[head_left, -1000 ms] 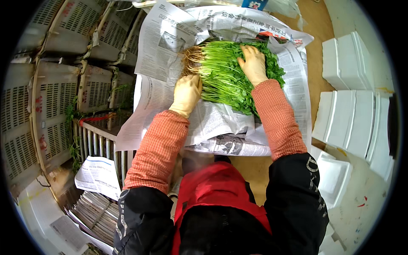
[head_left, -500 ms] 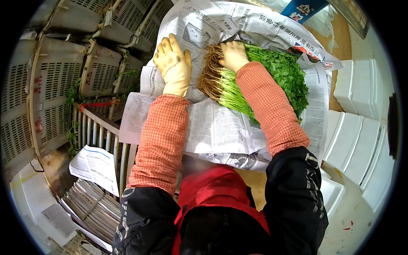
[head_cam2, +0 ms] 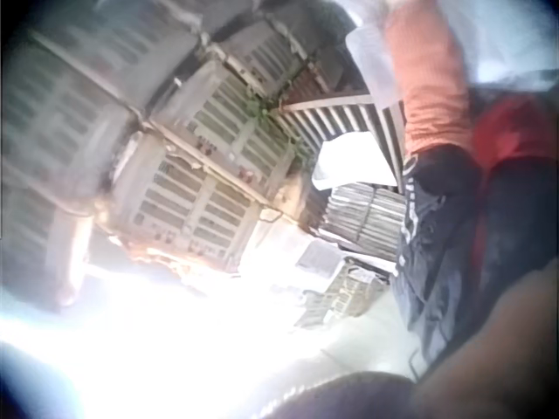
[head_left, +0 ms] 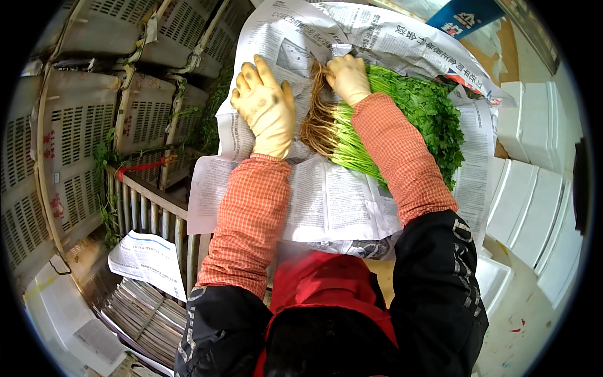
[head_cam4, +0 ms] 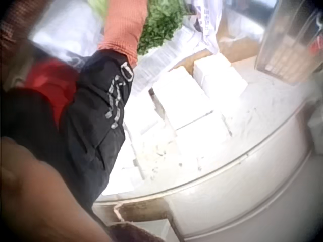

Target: The person prepares a white styrofoam box by lining it with newspaper. They then gather bunches of leafy green vegetables from a basket, arrange them in the box, and wrap them with the newspaper. The person repeats this process with additional bunches of vegetables.

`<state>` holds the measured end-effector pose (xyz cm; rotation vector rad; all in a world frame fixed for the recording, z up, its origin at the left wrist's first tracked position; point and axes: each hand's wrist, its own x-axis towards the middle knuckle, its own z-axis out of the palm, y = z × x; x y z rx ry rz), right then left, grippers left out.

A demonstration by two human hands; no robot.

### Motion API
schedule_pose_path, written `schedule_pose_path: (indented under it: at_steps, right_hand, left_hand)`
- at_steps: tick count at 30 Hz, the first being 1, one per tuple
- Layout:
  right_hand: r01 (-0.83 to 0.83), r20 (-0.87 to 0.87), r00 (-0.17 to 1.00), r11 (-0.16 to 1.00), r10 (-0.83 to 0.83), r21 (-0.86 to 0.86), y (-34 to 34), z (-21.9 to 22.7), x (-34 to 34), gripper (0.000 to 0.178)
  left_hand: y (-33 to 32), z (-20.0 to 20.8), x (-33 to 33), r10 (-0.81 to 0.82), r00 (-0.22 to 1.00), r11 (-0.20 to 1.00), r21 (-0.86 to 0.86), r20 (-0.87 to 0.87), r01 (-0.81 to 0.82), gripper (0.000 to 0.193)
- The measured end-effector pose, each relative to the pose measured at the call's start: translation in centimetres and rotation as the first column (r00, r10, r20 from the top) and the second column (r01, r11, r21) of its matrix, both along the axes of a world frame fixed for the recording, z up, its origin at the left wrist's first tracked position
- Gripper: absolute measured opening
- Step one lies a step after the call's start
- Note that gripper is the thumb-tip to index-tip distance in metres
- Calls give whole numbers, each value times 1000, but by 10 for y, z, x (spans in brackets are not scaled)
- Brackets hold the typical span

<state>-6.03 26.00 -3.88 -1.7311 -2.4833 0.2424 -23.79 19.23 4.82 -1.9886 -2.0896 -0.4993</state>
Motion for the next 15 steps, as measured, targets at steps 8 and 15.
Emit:
schedule_pose_path:
  at_steps: [8, 15]
  right_hand:
    - [108, -74, 992, 992, -104, 63, 5, -13, -10, 30]
    - [-6, -88, 996, 985, 22, 173, -24, 34, -3, 46]
  left_hand:
    - [1, -1, 5, 26, 999, 1000, 8, 23, -26, 73]
    - [0, 1, 3, 16, 1000, 1000, -20, -12, -17, 74]
